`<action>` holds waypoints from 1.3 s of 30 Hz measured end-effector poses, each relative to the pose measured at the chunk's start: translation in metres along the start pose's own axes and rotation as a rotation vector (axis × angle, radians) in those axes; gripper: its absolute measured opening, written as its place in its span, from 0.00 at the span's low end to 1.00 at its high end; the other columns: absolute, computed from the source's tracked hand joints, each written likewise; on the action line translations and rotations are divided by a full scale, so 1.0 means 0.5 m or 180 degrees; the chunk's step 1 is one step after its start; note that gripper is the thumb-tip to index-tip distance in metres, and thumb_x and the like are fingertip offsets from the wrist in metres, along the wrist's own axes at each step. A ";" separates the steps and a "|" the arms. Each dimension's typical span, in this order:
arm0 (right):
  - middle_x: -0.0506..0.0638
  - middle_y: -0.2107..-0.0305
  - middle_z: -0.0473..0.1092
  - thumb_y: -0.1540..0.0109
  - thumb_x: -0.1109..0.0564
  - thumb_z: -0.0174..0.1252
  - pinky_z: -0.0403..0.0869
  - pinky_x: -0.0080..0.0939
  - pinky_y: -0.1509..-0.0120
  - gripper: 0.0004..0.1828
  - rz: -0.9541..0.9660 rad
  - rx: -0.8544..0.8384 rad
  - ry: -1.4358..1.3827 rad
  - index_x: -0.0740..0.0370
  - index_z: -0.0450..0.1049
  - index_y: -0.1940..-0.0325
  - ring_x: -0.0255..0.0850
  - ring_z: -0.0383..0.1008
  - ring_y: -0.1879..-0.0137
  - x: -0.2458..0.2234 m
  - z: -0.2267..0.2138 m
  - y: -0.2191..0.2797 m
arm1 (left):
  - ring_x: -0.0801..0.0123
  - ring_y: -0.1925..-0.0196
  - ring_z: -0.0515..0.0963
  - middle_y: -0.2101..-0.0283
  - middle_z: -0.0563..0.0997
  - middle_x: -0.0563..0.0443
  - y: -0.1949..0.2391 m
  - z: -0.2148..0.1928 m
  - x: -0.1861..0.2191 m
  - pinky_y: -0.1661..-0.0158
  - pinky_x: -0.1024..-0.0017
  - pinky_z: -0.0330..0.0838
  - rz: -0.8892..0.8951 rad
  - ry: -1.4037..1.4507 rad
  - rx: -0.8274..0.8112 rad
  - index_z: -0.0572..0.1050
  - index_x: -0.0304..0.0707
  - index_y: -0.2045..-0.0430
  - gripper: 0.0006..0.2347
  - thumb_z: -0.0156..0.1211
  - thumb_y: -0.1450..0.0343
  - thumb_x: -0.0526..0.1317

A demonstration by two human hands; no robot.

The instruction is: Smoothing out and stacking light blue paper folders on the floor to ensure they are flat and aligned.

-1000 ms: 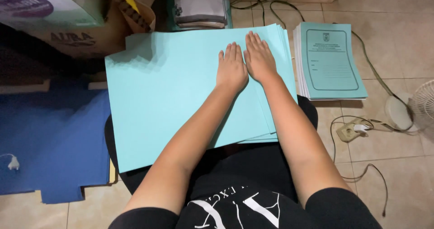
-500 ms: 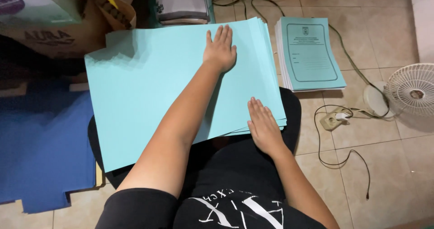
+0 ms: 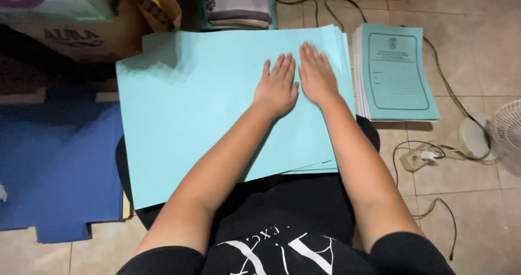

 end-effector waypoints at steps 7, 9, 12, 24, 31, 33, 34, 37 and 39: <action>0.58 0.26 0.52 0.29 0.56 0.39 0.48 0.52 0.21 0.28 -0.0127 0.0599 0.0092 0.69 0.56 0.25 0.49 0.47 0.21 0.044 0.032 -0.107 | 0.56 0.22 0.49 0.25 0.59 0.40 -0.038 0.071 -0.009 0.27 0.49 0.39 0.0117 0.0123 0.1157 0.58 0.26 0.32 0.28 0.38 0.24 0.49; 0.58 0.24 0.47 0.27 0.55 0.36 0.44 0.54 0.19 0.28 0.0049 0.0276 0.0050 0.67 0.52 0.22 0.50 0.43 0.19 0.017 0.009 -0.045 | 0.57 0.20 0.47 0.23 0.53 0.43 -0.022 0.035 -0.005 0.26 0.50 0.36 0.0067 0.0097 0.0703 0.54 0.31 0.28 0.29 0.33 0.23 0.52; 0.59 0.23 0.42 0.26 0.54 0.34 0.42 0.56 0.17 0.29 0.0273 -0.0109 0.0001 0.65 0.47 0.20 0.52 0.39 0.18 -0.024 -0.005 0.080 | 0.58 0.19 0.44 0.21 0.48 0.45 -0.001 0.015 -0.002 0.25 0.49 0.34 0.0024 0.0089 0.0259 0.50 0.37 0.25 0.32 0.31 0.23 0.56; 0.60 0.23 0.42 0.27 0.49 0.32 0.38 0.54 0.18 0.32 0.0245 -0.0052 -0.0105 0.64 0.44 0.19 0.52 0.40 0.19 -0.080 0.032 0.433 | 0.55 0.19 0.39 0.20 0.45 0.45 -0.181 0.031 -0.011 0.26 0.41 0.29 -0.0247 -0.0247 0.0188 0.46 0.36 0.24 0.32 0.27 0.23 0.54; 0.59 0.22 0.37 0.27 0.49 0.31 0.34 0.54 0.18 0.33 0.0254 -0.0326 -0.0243 0.64 0.40 0.19 0.51 0.35 0.18 -0.078 0.030 0.422 | 0.52 0.19 0.40 0.20 0.45 0.43 -0.043 0.020 0.046 0.26 0.41 0.31 0.0104 -0.0444 0.0002 0.46 0.37 0.24 0.29 0.26 0.21 0.51; 0.61 0.23 0.39 0.27 0.51 0.34 0.37 0.55 0.18 0.33 0.0200 -0.0219 -0.0225 0.65 0.42 0.20 0.53 0.37 0.18 -0.079 0.028 0.424 | 0.50 0.19 0.41 0.20 0.46 0.43 0.029 0.052 0.059 0.27 0.40 0.33 0.0335 -0.0403 0.0054 0.47 0.39 0.24 0.29 0.28 0.21 0.53; 0.62 0.23 0.41 0.28 0.52 0.36 0.39 0.56 0.19 0.33 0.0191 -0.0116 -0.0198 0.67 0.44 0.20 0.54 0.40 0.19 -0.083 0.027 0.424 | 0.49 0.19 0.42 0.21 0.47 0.43 0.068 0.067 0.066 0.27 0.40 0.35 0.0608 -0.0349 0.0094 0.48 0.42 0.24 0.29 0.29 0.22 0.55; 0.62 0.29 0.57 0.33 0.55 0.50 0.56 0.54 0.23 0.31 0.0205 0.0587 -0.0012 0.67 0.59 0.26 0.54 0.57 0.24 -0.093 0.017 0.431 | 0.50 0.19 0.43 0.21 0.47 0.43 0.150 0.063 0.079 0.27 0.41 0.34 0.0691 -0.0230 0.0037 0.49 0.45 0.24 0.30 0.29 0.22 0.56; 0.53 0.37 0.62 0.31 0.46 0.47 0.65 0.49 0.32 0.25 0.0695 0.0531 0.0000 0.61 0.66 0.33 0.48 0.62 0.30 -0.096 0.018 0.440 | 0.51 0.19 0.43 0.21 0.47 0.44 0.172 0.061 0.076 0.26 0.42 0.34 0.0680 -0.0198 0.0052 0.49 0.46 0.25 0.30 0.28 0.22 0.57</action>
Point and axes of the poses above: each hand's wrist, its own y-axis away from the middle knuckle, its own z-axis out of the palm, x = y × z, the point moved 3 cm from there along -y, towards the middle knuckle
